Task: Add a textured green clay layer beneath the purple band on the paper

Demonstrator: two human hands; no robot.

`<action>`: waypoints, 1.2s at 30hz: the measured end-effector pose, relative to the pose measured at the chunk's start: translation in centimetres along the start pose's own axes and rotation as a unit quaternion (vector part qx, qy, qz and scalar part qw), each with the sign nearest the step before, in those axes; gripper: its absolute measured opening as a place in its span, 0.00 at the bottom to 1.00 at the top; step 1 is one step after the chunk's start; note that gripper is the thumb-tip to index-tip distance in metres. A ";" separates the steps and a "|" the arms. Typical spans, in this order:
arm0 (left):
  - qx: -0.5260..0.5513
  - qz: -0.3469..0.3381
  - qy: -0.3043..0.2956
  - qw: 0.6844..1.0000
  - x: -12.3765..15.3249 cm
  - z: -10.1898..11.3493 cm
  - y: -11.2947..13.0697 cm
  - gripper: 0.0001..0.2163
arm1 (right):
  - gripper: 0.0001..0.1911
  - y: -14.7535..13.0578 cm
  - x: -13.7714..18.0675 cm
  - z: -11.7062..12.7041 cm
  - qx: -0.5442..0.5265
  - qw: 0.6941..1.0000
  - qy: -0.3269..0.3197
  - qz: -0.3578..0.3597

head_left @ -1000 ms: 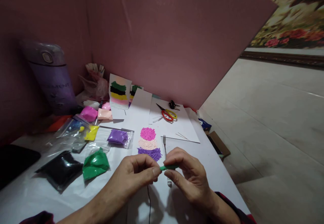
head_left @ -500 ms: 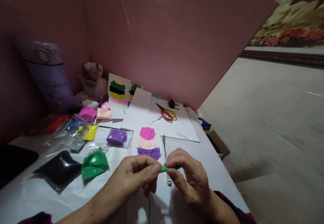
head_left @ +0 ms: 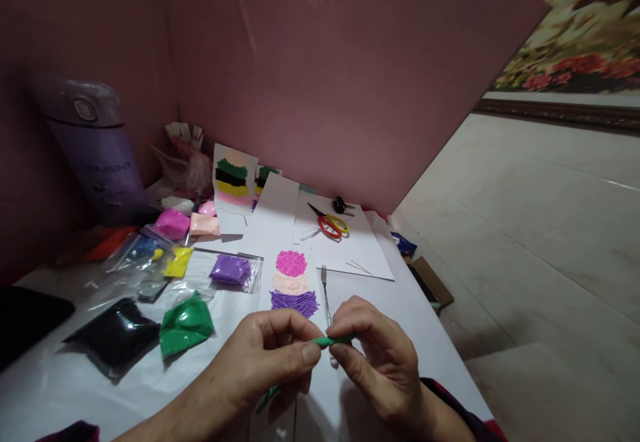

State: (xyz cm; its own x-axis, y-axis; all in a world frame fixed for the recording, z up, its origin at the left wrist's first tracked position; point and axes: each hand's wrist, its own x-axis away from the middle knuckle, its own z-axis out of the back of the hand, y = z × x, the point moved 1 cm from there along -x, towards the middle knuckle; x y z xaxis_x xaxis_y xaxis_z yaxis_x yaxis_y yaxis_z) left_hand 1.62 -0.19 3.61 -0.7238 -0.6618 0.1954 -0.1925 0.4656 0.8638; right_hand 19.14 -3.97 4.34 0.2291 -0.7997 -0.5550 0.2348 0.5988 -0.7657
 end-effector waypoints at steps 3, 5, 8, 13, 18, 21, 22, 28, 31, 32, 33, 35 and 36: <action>-0.028 -0.007 0.025 0.999 -0.1 0.0 0.2 0.16 | 0.10 -0.1 0.0 -0.1 0.004 1.000 0.000 0.008; -0.046 -0.005 0.048 0.998 0.0 -0.1 0.6 0.15 | 0.09 -0.1 -0.1 -0.1 0.012 1.000 0.000 0.015; -0.068 -0.008 0.074 0.995 0.3 -0.2 1.1 0.16 | 0.08 -0.3 -0.2 -0.1 0.030 0.999 0.003 0.025; -0.078 -0.017 0.074 0.994 0.6 -0.2 1.2 0.17 | 0.10 -0.3 -0.2 -0.1 0.046 0.998 0.008 0.045; -0.124 0.005 0.071 0.990 0.5 -0.6 1.3 0.17 | 0.10 -0.1 0.0 -0.2 0.056 0.997 0.010 0.050; -0.104 0.003 0.080 0.991 0.5 -0.6 1.4 0.16 | 0.10 0.0 0.0 -0.2 0.052 0.997 0.012 0.049; -0.094 0.001 0.078 0.993 0.5 -0.5 1.3 0.16 | 0.11 0.1 0.0 -0.1 0.048 0.998 0.015 0.045; -0.074 -0.030 0.061 0.995 0.0 0.3 0.4 0.14 | 0.10 0.3 0.2 -0.1 0.033 0.999 0.027 0.033; -0.068 -0.035 0.059 0.995 0.1 0.2 0.6 0.15 | 0.10 0.2 0.3 -0.1 0.032 0.999 0.020 0.031; -0.064 -0.039 0.059 0.995 0.2 0.1 0.7 0.15 | 0.11 0.2 0.3 -0.1 0.032 0.999 0.020 0.034; -0.062 -0.041 0.056 0.996 0.3 0.0 0.9 0.15 | 0.11 0.1 0.2 -0.1 0.032 0.999 0.022 0.037; -0.075 -0.040 0.056 0.995 0.5 -0.3 1.3 0.15 | 0.12 0.0 0.2 -0.1 0.034 0.998 0.026 0.042; -0.090 -0.037 0.059 0.993 0.6 -0.4 1.4 0.15 | 0.12 0.0 0.2 -0.1 0.036 0.998 0.026 0.044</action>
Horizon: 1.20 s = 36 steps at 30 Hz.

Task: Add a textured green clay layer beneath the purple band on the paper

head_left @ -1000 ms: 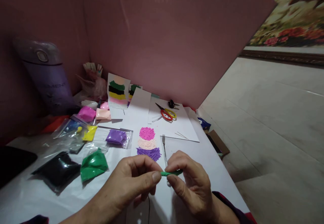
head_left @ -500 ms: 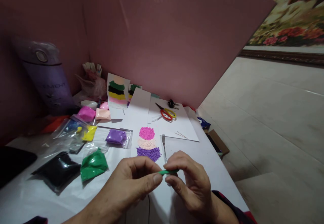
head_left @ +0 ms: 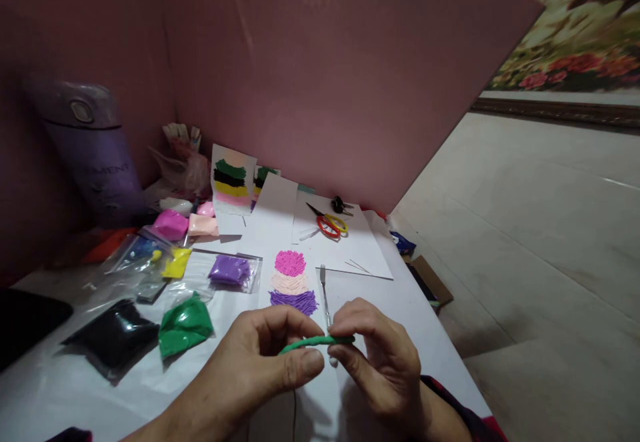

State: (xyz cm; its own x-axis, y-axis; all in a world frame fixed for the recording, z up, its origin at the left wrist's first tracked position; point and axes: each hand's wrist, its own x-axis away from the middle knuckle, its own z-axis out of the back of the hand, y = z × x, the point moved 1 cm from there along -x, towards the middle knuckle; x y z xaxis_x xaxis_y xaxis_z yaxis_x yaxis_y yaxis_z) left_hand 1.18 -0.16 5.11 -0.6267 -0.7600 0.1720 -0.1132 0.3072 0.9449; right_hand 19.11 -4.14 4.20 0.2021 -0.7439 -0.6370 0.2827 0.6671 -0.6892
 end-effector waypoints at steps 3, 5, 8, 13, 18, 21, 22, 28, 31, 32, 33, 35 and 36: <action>-0.058 0.005 0.026 0.998 0.2 -0.1 0.0 0.12 | 0.10 0.0 -0.1 0.0 0.005 1.000 -0.002 0.002; -0.072 0.000 0.037 0.997 0.2 -0.1 -0.1 0.10 | 0.08 0.0 -0.1 -0.1 0.011 1.000 0.002 0.006; -0.057 -0.009 0.031 0.998 0.1 0.1 -0.2 0.10 | 0.05 0.0 -0.1 -0.1 0.019 1.000 0.015 0.002; -0.010 -0.017 0.009 1.000 -0.3 0.2 -0.2 0.13 | 0.04 -0.1 -0.3 0.0 0.020 1.000 0.016 0.012; -0.040 0.005 0.019 0.999 -0.1 -0.2 -0.3 0.11 | 0.07 -0.2 -0.4 0.0 0.027 0.999 0.009 0.045; -0.037 0.006 0.026 0.999 0.1 -0.3 -0.4 0.08 | 0.08 -0.3 -0.4 0.0 0.023 0.999 0.013 0.038; -0.040 0.004 0.026 0.999 0.2 -0.3 -0.4 0.08 | 0.08 -0.2 -0.4 0.0 0.018 0.999 0.014 0.032; -0.044 -0.007 0.030 0.999 0.1 0.1 -0.4 0.09 | 0.05 -0.1 -0.2 0.0 0.005 1.000 0.005 0.016; -0.030 -0.005 0.021 0.999 0.1 0.1 -0.5 0.11 | 0.05 -0.1 -0.2 0.0 0.009 1.000 0.001 0.021; -0.027 0.000 0.017 1.000 0.1 0.1 -0.5 0.12 | 0.06 -0.2 -0.2 0.0 0.010 1.000 0.002 0.025; -0.024 0.004 0.015 1.000 0.1 0.0 -0.6 0.13 | 0.07 -0.2 -0.2 0.0 0.012 0.999 0.004 0.030; -0.026 0.005 0.019 0.999 0.1 0.0 -0.7 0.13 | 0.09 -0.2 -0.2 0.0 0.017 0.999 0.004 0.041; -0.029 0.003 0.024 0.999 0.0 -0.1 -0.8 0.12 | 0.10 -0.2 -0.2 -0.1 0.019 0.999 0.003 0.044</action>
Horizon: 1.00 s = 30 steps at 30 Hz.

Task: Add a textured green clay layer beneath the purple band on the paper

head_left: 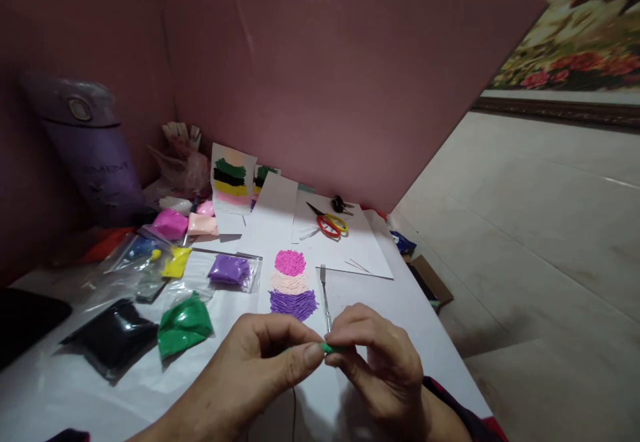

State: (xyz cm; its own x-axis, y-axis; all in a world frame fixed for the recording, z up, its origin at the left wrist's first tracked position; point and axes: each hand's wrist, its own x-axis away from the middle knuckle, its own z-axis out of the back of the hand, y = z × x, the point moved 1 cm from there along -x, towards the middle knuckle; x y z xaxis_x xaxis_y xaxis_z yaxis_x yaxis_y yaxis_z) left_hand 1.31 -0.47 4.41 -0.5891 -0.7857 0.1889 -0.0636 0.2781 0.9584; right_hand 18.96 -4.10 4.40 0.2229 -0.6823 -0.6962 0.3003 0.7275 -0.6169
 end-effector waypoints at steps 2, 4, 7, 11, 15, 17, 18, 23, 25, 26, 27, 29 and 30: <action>-0.009 -0.004 0.012 1.000 0.0 0.0 0.0 0.09 | 0.10 0.1 0.1 -0.1 0.000 1.000 -0.002 0.000; -0.012 -0.003 0.018 1.000 0.0 0.0 0.0 0.08 | 0.09 0.1 0.1 -0.1 -0.005 1.000 -0.001 -0.007; -0.005 -0.001 0.019 1.000 0.1 0.0 0.2 0.08 | 0.06 0.1 0.1 0.0 -0.008 1.000 0.000 -0.016; 0.009 -0.008 0.013 1.000 0.3 0.0 0.3 0.06 | 0.04 -0.1 0.0 0.1 0.007 1.000 -0.008 -0.021; 0.009 -0.004 0.011 1.000 0.3 0.0 0.5 0.06 | 0.08 0.0 0.2 0.1 0.026 0.999 -0.008 -0.019; -0.002 0.000 0.014 1.000 0.3 0.0 0.6 0.08 | 0.06 0.1 0.3 0.1 0.023 1.000 0.003 -0.019; -0.006 0.000 0.013 1.000 0.2 0.0 0.6 0.08 | 0.06 0.1 0.3 0.0 0.018 1.000 0.007 -0.020; 0.009 -0.006 0.012 1.000 -0.2 0.0 0.3 0.08 | 0.19 0.1 0.3 -0.1 0.004 1.000 -0.012 0.011; 0.010 0.004 0.013 1.000 -0.3 0.1 -0.1 0.08 | 0.20 0.0 0.2 -0.1 0.019 0.999 -0.031 0.031; 0.011 0.010 0.011 1.000 -0.3 0.1 -0.3 0.09 | 0.18 -0.1 0.1 0.0 0.028 0.998 -0.038 0.034; 0.012 0.014 0.010 1.000 -0.3 0.1 -0.4 0.09 | 0.15 -0.1 0.1 0.0 0.035 0.998 -0.042 0.031; 0.012 0.014 0.006 1.000 -0.3 0.1 -0.4 0.10 | 0.14 -0.1 0.1 0.1 0.042 0.998 -0.039 0.020; 0.011 0.013 0.005 1.000 -0.3 0.1 -0.4 0.10 | 0.15 -0.1 0.1 0.1 0.043 0.998 -0.035 0.016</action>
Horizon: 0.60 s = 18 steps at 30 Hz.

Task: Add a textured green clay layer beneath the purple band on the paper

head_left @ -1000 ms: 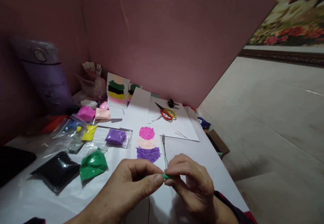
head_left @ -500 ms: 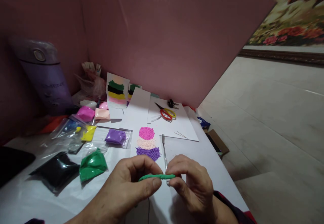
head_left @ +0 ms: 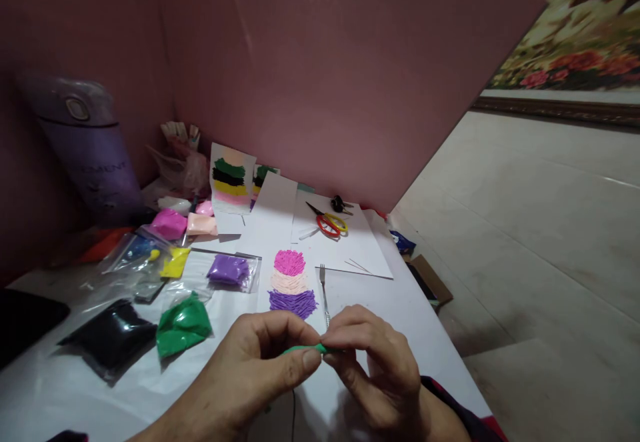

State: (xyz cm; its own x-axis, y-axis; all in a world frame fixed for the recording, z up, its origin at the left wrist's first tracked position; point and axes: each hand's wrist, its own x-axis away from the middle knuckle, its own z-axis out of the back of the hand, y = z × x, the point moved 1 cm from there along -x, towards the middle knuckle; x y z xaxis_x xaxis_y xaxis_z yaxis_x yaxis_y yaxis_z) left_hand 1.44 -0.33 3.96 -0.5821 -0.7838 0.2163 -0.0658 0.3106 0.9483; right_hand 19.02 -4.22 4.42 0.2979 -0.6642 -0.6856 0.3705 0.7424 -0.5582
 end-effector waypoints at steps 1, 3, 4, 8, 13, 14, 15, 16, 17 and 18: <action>-0.002 -0.003 0.001 1.000 0.1 0.0 0.1 0.10 | 0.15 0.0 0.0 0.0 -0.001 1.000 0.004 -0.002; -0.010 -0.011 0.003 1.000 0.2 -0.1 0.4 0.09 | 0.14 -0.1 0.0 0.0 -0.006 1.000 0.011 -0.006; -0.015 -0.012 0.003 1.000 0.3 -0.1 0.5 0.08 | 0.12 -0.1 0.0 0.0 -0.008 1.000 0.015 -0.009; -0.018 -0.011 0.000 1.000 0.6 -0.1 0.9 0.06 | 0.08 -0.2 -0.1 0.1 -0.009 1.000 0.016 -0.021; -0.002 -0.014 0.002 1.000 0.6 -0.2 0.9 0.07 | 0.08 -0.1 0.0 0.0 -0.017 0.999 0.029 -0.018; -0.005 -0.014 0.006 1.000 0.6 -0.3 0.9 0.09 | 0.09 -0.1 0.0 0.0 -0.017 0.999 0.030 -0.013; -0.011 -0.013 0.009 1.000 0.6 -0.3 0.9 0.10 | 0.10 -0.1 0.1 0.0 -0.016 0.999 0.028 -0.007; -0.018 -0.012 0.011 1.000 0.5 -0.4 0.9 0.10 | 0.11 -0.1 0.1 -0.1 -0.013 1.000 0.026 -0.001; -0.026 -0.010 0.014 1.000 0.5 -0.4 0.8 0.11 | 0.12 -0.1 0.1 -0.1 -0.012 1.000 0.023 0.004; -0.034 -0.010 0.016 0.999 0.5 -0.4 0.8 0.11 | 0.12 -0.1 0.2 -0.1 -0.013 1.000 0.021 0.005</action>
State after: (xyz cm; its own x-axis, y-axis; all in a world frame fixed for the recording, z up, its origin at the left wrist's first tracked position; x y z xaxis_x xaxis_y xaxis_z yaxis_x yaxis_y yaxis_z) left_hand 1.42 -0.69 4.95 -0.5542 -0.8073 0.2031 -0.0216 0.2578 0.9660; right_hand 18.92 -4.36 4.28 0.2640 -0.6534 -0.7095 0.3444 0.7510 -0.5634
